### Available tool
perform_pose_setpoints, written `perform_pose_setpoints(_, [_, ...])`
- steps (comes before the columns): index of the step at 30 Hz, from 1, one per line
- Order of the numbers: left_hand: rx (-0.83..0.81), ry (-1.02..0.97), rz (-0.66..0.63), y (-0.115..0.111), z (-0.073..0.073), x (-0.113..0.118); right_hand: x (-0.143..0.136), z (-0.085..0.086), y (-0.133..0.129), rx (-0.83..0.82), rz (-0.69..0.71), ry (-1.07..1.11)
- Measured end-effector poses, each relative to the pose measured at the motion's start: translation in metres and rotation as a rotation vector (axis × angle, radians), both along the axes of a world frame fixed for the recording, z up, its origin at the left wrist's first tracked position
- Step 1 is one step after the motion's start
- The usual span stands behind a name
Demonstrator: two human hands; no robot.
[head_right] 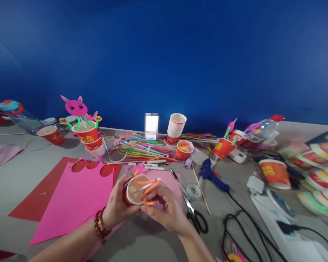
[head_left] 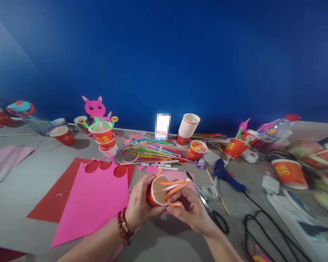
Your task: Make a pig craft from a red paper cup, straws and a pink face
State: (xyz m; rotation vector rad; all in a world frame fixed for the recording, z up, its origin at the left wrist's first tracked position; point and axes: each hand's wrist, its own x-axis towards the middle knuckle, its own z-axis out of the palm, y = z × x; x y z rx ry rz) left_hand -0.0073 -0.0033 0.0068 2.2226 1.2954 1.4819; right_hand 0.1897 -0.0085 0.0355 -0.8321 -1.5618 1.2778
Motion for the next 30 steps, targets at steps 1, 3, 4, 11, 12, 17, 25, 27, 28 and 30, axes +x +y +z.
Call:
perform_pose_setpoints(1, [-0.001,-0.002,-0.002,0.000,0.001,0.000,0.000,-0.001,0.000,-0.043,0.012,0.031])
perform_pose_setpoints(3, [-0.008,0.001,0.002,-0.001,0.003,0.001,0.000,-0.004,0.000,-0.098,0.028,0.068])
perform_pose_setpoints(4, [-0.013,0.007,0.004,-0.001,0.005,0.001,0.000,-0.004,-0.001,-0.112,0.035,0.078])
perform_pose_setpoints(11, [-0.036,0.008,0.009,-0.002,0.010,0.003,0.001,0.003,0.001,-0.146,0.130,0.165])
perform_pose_setpoints(12, [-0.037,0.008,0.002,-0.001,0.010,0.003,0.001,0.004,0.001,-0.145,0.136,0.170])
perform_pose_setpoints(17, [-0.021,0.024,-0.025,0.000,0.011,0.001,0.001,0.007,0.000,-0.092,0.120,0.137])
perform_pose_setpoints(25, [-0.018,-0.026,0.008,-0.001,0.006,0.000,-0.002,0.008,-0.001,0.017,0.107,0.086])
perform_pose_setpoints(27, [-0.034,-0.062,-0.008,-0.001,0.005,0.001,-0.002,0.008,-0.001,0.046,0.112,0.079])
perform_pose_setpoints(28, [-0.037,-0.081,-0.019,-0.001,0.005,0.001,-0.001,0.008,-0.002,0.063,0.108,0.076])
perform_pose_setpoints(30, [-0.038,-0.115,-0.036,-0.001,0.005,0.002,0.001,0.007,-0.002,0.088,0.091,0.069])
